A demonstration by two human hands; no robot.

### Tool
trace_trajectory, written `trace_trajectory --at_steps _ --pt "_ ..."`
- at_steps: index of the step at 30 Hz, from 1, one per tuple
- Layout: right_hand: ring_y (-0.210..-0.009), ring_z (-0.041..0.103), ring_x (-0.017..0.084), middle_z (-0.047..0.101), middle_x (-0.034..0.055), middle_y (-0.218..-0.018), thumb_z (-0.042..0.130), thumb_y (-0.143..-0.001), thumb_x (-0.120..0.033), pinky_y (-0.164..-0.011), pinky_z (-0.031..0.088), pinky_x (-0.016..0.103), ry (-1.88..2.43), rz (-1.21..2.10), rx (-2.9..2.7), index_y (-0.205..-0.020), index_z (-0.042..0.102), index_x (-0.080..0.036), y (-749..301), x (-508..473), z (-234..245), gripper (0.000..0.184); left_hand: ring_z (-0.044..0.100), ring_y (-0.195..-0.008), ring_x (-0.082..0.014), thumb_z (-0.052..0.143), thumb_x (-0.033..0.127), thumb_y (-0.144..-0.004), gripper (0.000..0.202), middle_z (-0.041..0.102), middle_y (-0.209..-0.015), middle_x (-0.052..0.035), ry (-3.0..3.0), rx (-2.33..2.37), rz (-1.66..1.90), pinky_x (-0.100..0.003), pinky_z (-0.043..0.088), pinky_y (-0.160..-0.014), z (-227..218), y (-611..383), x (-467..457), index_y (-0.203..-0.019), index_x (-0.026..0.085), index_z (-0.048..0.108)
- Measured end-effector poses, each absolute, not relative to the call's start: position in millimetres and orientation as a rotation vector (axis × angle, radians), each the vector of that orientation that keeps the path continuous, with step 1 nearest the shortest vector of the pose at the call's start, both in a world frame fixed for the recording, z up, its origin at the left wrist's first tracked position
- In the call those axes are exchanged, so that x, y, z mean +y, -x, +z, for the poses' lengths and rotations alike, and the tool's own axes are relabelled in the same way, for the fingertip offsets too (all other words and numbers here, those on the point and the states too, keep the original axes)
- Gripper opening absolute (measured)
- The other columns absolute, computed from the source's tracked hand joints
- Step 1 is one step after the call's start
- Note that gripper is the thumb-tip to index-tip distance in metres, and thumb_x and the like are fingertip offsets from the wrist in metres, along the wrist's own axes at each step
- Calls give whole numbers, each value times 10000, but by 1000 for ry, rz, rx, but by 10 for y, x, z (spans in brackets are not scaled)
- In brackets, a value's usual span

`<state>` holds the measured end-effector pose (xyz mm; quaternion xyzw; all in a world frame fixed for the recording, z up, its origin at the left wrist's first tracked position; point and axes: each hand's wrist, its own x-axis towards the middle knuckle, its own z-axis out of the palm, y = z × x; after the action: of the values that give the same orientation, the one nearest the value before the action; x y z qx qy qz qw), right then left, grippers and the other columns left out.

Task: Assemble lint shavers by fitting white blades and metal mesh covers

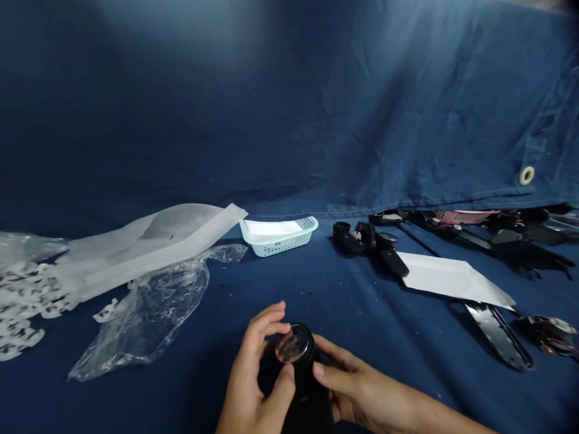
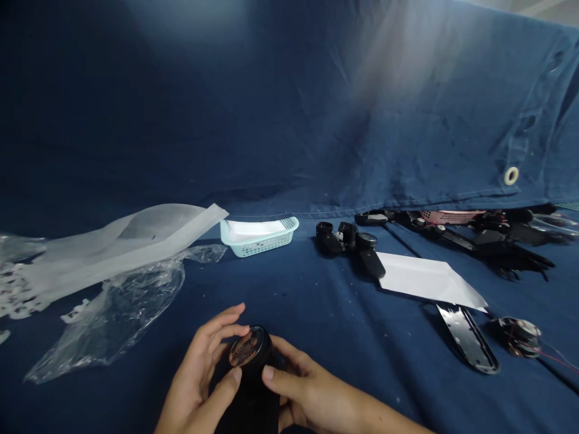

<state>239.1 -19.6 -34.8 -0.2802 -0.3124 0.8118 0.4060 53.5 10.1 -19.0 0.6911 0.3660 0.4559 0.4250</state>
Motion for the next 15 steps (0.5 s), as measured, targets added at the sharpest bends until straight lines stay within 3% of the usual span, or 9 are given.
trace_trajectory --at_steps 11,15 --pt "-1002 681 185 664 63 -1206 785 -812 -302 -817 533 292 685 2043 -800 -1334 567 -291 -2406 -209 -369 566 515 -1240 -293 563 146 -755 468 503 -1375 -81 -1656 1001 1225 -450 416 -1024 -145 -624 61 -1210 248 516" --pt "-926 693 164 670 62 -1189 793 -803 -289 -792 535 277 697 2035 -807 -1344 557 -294 -2401 -197 -386 589 488 -1277 -313 570 145 -741 421 500 -1385 -91 -1660 998 1241 -472 408 -1040 -139 -622 50 -1151 236 544"
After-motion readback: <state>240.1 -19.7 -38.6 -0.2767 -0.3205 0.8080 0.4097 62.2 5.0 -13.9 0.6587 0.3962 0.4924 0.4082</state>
